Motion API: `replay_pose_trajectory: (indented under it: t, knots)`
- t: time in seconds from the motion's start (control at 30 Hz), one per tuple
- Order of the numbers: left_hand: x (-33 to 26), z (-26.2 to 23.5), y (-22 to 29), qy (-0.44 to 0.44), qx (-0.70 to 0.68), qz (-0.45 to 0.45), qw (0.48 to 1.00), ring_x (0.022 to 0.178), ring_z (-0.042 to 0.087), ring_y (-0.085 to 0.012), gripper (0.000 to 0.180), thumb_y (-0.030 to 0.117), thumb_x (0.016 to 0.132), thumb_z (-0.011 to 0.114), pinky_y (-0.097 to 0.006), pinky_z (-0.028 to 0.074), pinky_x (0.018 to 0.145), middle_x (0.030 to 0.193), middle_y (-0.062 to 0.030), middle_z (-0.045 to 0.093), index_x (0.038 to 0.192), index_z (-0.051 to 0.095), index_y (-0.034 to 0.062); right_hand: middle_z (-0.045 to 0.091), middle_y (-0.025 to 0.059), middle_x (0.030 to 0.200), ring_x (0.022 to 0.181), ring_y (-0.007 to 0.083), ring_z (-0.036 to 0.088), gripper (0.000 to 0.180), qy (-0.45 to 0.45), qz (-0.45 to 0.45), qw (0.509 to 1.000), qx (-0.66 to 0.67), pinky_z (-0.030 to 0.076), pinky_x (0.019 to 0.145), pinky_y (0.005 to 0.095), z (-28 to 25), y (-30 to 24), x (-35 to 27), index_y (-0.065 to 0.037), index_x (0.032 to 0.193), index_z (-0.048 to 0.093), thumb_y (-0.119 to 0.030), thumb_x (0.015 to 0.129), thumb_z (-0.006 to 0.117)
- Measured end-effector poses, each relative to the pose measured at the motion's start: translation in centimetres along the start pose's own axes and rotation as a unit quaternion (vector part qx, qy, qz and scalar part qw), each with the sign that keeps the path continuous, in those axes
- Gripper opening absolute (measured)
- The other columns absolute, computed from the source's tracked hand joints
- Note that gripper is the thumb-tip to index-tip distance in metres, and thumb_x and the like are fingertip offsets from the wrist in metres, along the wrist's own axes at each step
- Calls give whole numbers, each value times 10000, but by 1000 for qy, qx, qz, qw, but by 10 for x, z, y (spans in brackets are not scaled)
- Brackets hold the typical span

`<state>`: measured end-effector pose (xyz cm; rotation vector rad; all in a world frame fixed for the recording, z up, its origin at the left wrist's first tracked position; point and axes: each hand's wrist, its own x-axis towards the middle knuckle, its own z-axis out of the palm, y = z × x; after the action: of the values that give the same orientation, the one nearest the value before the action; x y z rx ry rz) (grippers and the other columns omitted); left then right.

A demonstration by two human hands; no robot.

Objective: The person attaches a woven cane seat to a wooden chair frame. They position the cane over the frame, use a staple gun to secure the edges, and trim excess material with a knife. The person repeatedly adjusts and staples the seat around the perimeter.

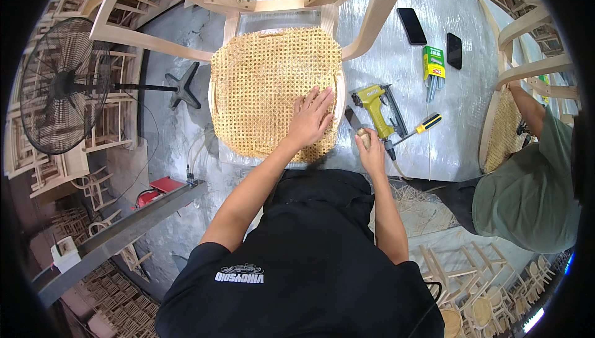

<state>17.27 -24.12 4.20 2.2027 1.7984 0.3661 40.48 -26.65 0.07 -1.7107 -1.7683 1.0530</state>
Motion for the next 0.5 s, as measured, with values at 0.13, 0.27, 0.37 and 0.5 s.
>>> replay_pose_trajectory:
  t: [0.13,0.27,0.37,0.5]
  knots:
    - [4,-1,3,-11,0,-4,1000,1496,232,-268,573,349,1006,457,-553,195,1157,1612,-4,303,1531,351,146,668,275,1089,1006,468,633,458,-22,23,999,14,494,862,497,4,5,4,-6,1214,566,-341,919,670]
    - [-3,-3,-3,-30,-22,-35,999,1510,196,-305,587,326,1003,454,-557,155,1185,1624,-54,272,1544,321,141,666,282,1075,1016,468,626,449,-37,14,999,-1,488,865,502,-2,4,5,-1,1195,569,-340,917,671]
    - [-29,-6,-24,35,-53,-98,993,1490,215,-360,600,333,1001,475,-551,151,1174,1605,-141,291,1535,336,97,664,283,1068,1023,465,623,446,-49,26,998,-18,485,867,500,-21,-6,4,2,1187,568,-338,916,671]
    - [-78,-27,-82,110,-35,-224,968,1494,180,-390,621,295,1001,468,-577,110,1173,1622,-186,218,1541,288,47,664,276,1059,1020,460,624,433,-31,29,999,11,485,856,500,-41,-12,1,-1,1171,568,-335,917,673]
